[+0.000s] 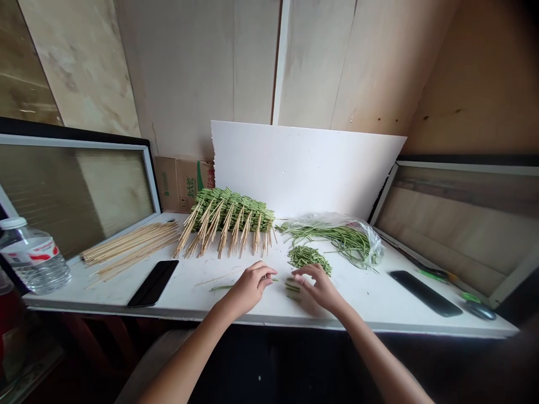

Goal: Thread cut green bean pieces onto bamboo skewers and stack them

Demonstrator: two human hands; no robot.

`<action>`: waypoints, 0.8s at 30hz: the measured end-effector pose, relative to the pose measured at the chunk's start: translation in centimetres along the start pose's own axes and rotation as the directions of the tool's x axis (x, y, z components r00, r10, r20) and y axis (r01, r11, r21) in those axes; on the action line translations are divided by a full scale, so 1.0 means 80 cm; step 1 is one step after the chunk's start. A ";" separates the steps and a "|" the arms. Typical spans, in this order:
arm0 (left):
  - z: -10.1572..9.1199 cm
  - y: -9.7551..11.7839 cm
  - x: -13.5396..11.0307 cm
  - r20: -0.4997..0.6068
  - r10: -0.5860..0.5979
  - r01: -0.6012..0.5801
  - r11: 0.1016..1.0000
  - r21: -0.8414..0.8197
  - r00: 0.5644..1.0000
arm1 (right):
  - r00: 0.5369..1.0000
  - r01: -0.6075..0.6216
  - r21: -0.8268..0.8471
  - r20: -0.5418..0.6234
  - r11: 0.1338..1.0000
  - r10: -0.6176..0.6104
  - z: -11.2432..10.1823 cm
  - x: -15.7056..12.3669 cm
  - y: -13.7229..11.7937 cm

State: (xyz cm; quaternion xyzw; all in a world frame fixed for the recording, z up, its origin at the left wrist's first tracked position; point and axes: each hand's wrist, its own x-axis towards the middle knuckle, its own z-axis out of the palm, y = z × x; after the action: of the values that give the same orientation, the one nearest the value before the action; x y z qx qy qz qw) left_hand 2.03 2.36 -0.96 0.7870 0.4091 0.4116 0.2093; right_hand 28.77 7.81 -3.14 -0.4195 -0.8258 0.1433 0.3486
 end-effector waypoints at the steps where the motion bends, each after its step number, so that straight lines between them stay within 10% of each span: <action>1: 0.000 -0.001 0.000 0.002 -0.004 0.004 1.000 0.008 1.000 | 0.998 0.048 -0.022 0.042 0.999 -0.047 -0.004 -0.001 -0.004; 14: 0.003 0.001 -0.001 0.020 -0.007 0.007 1.000 0.017 1.000 | 0.995 0.095 -0.127 0.028 0.987 -0.092 0.006 0.000 -0.009; 24: 0.020 -0.009 0.003 -0.049 0.050 -0.052 0.997 -0.053 0.998 | 0.998 0.055 0.269 0.010 0.962 -0.060 0.018 -0.005 -0.062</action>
State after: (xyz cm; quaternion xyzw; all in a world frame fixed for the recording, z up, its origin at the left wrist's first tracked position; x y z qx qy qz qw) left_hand 3.07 2.95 -2.25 0.7811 0.3823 0.4466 0.2104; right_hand 25.01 4.55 -1.72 -0.3430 -0.8137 0.2472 0.3989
